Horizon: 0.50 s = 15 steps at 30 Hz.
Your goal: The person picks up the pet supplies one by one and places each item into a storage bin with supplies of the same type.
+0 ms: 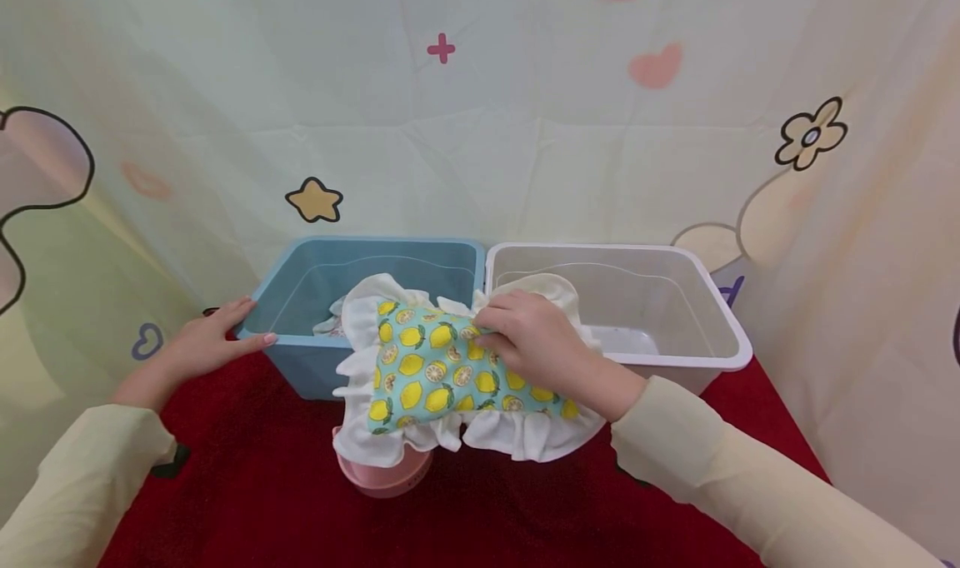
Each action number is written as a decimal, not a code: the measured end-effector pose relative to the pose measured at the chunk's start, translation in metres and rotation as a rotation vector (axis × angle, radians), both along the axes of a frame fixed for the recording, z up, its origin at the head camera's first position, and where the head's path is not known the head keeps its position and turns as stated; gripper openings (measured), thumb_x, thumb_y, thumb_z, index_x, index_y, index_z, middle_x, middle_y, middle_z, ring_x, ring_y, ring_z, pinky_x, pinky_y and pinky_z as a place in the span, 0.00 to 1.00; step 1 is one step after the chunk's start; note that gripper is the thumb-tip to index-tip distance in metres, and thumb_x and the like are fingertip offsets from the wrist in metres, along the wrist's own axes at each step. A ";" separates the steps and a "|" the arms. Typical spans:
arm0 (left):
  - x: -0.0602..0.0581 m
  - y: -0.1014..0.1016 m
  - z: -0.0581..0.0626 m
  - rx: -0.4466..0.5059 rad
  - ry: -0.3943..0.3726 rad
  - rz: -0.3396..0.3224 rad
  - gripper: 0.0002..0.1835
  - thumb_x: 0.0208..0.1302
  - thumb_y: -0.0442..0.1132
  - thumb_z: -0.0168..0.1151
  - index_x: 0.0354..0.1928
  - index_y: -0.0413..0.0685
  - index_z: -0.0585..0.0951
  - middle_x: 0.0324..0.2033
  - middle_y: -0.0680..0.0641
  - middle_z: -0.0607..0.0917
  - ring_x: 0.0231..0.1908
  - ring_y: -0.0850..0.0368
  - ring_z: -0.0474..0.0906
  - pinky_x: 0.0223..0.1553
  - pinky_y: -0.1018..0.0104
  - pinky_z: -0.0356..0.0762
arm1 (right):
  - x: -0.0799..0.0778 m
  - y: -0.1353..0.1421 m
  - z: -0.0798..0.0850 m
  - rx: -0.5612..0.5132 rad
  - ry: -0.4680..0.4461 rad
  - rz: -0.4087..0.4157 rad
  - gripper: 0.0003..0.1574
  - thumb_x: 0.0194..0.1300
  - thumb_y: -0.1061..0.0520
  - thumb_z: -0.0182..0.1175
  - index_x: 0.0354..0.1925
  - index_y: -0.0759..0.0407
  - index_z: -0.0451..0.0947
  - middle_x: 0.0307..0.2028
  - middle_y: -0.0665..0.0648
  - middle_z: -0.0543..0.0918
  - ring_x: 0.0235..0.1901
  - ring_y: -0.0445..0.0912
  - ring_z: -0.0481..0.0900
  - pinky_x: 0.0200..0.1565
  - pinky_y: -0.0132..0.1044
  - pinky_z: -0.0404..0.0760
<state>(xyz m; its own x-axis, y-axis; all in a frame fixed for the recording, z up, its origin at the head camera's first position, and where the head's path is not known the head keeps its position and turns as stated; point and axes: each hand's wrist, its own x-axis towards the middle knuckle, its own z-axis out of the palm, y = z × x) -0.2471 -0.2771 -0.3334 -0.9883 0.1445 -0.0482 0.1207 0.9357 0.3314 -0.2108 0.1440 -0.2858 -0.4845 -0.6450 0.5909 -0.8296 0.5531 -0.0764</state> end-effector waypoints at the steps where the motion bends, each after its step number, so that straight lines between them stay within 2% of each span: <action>1: 0.000 0.000 0.000 0.001 -0.002 0.001 0.48 0.54 0.66 0.48 0.66 0.38 0.50 0.65 0.31 0.51 0.60 0.28 0.52 0.50 0.32 0.59 | -0.001 -0.001 0.000 0.003 -0.005 -0.001 0.05 0.48 0.61 0.65 0.26 0.55 0.78 0.25 0.49 0.78 0.30 0.43 0.73 0.36 0.36 0.74; 15: 0.000 0.001 0.000 -0.004 -0.005 0.002 0.48 0.55 0.66 0.47 0.66 0.38 0.50 0.64 0.31 0.52 0.59 0.29 0.53 0.50 0.33 0.60 | -0.006 -0.012 0.007 0.028 -0.099 -0.032 0.03 0.50 0.61 0.64 0.27 0.55 0.79 0.27 0.49 0.79 0.32 0.43 0.73 0.38 0.36 0.74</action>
